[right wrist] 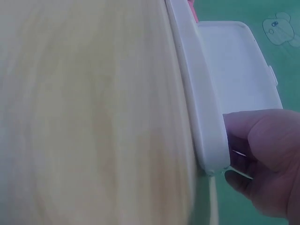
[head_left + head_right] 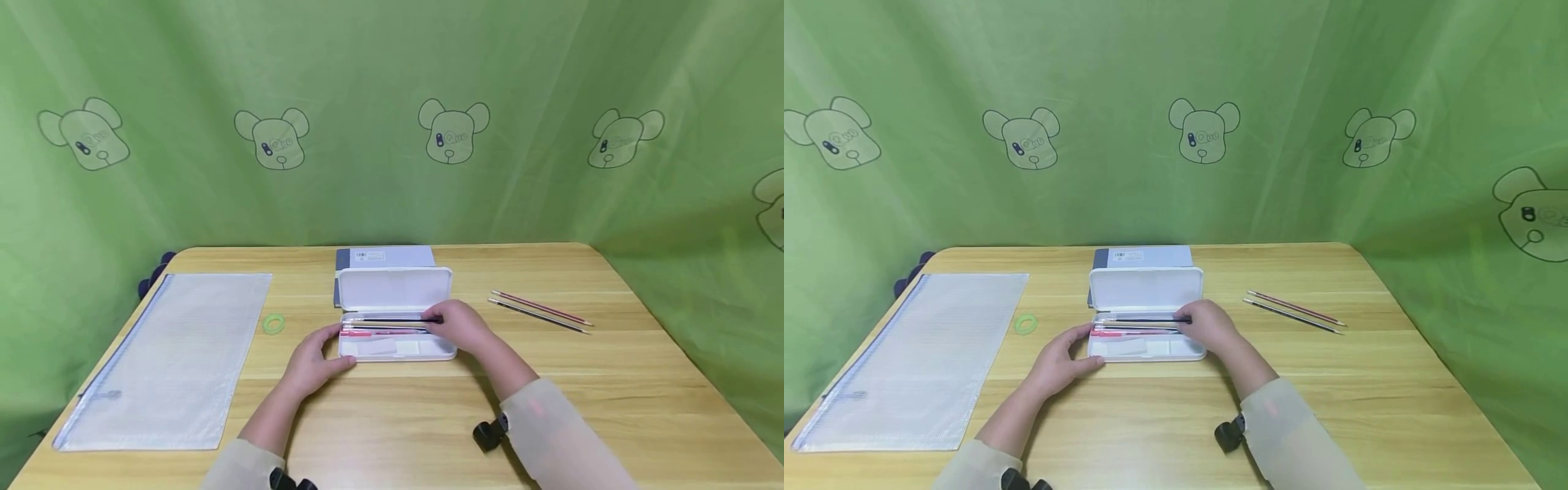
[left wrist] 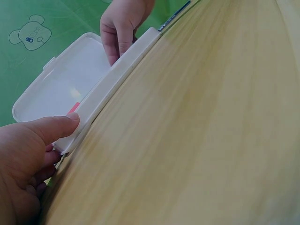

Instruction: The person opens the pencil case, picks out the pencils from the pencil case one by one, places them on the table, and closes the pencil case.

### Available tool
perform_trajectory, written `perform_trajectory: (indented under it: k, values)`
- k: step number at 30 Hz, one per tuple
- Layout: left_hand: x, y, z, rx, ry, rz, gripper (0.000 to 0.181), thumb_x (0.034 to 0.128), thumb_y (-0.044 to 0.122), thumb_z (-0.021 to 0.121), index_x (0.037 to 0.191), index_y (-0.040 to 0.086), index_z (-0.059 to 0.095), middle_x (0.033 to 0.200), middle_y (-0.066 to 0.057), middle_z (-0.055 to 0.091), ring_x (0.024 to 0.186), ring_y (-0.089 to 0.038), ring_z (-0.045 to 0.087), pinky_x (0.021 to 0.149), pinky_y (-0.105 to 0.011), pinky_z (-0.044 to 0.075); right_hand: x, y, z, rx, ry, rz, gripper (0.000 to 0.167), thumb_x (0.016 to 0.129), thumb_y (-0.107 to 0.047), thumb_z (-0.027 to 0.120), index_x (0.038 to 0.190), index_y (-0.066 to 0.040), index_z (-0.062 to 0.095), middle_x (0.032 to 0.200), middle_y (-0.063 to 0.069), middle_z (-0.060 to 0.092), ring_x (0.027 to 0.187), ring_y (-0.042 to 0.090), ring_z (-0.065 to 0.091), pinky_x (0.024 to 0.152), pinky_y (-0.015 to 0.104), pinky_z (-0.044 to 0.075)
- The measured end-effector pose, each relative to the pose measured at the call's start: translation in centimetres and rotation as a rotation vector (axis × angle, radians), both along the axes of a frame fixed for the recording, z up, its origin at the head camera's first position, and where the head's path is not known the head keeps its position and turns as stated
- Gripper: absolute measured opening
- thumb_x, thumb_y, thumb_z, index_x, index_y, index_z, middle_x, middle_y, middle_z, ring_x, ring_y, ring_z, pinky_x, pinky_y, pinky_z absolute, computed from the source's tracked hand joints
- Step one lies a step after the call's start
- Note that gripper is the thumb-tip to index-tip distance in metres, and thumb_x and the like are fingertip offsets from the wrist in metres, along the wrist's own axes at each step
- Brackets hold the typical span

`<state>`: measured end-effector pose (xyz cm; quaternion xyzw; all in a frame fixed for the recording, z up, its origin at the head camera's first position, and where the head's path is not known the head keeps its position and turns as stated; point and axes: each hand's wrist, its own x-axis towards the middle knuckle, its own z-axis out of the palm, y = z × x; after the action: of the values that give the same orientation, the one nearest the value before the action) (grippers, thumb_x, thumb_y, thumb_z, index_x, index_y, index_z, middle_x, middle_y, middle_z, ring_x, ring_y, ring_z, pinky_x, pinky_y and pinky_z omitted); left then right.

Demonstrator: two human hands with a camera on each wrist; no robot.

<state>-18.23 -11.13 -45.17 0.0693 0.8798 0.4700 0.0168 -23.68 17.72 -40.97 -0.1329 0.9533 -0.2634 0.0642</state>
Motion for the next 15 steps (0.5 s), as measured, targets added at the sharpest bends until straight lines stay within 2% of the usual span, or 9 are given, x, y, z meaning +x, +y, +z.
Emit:
perform_trajectory:
  k: [7, 15]
  values:
    - [0.09, -0.02, 0.12, 0.006, -0.005, 0.005, 0.073, 0.0783, 0.026, 0.081, 0.141, 0.005, 0.051, 0.145, -0.015, 0.053, 0.139, -0.037, 0.042, 0.119, -0.052, 0.031, 0.06, -0.71, 0.56, 0.114, -0.002, 0.015, 0.024, 0.09, -0.012, 0.066, 0.113, -0.007, 0.073, 0.113, 0.01, 0.073, 0.11, 0.028, 0.065, 0.1, 0.046, 0.051]
    - [0.15, 0.04, 0.15, 0.002, -0.007, 0.004, 0.073, 0.0786, 0.026, 0.08, 0.141, 0.005, 0.05, 0.145, -0.016, 0.052, 0.139, -0.038, 0.042, 0.119, -0.053, 0.031, 0.11, -0.81, 0.88, 0.121, -0.03, 0.037, 0.025, 0.092, -0.009, 0.065, 0.115, -0.007, 0.072, 0.115, 0.011, 0.072, 0.112, 0.029, 0.064, 0.101, 0.047, 0.051]
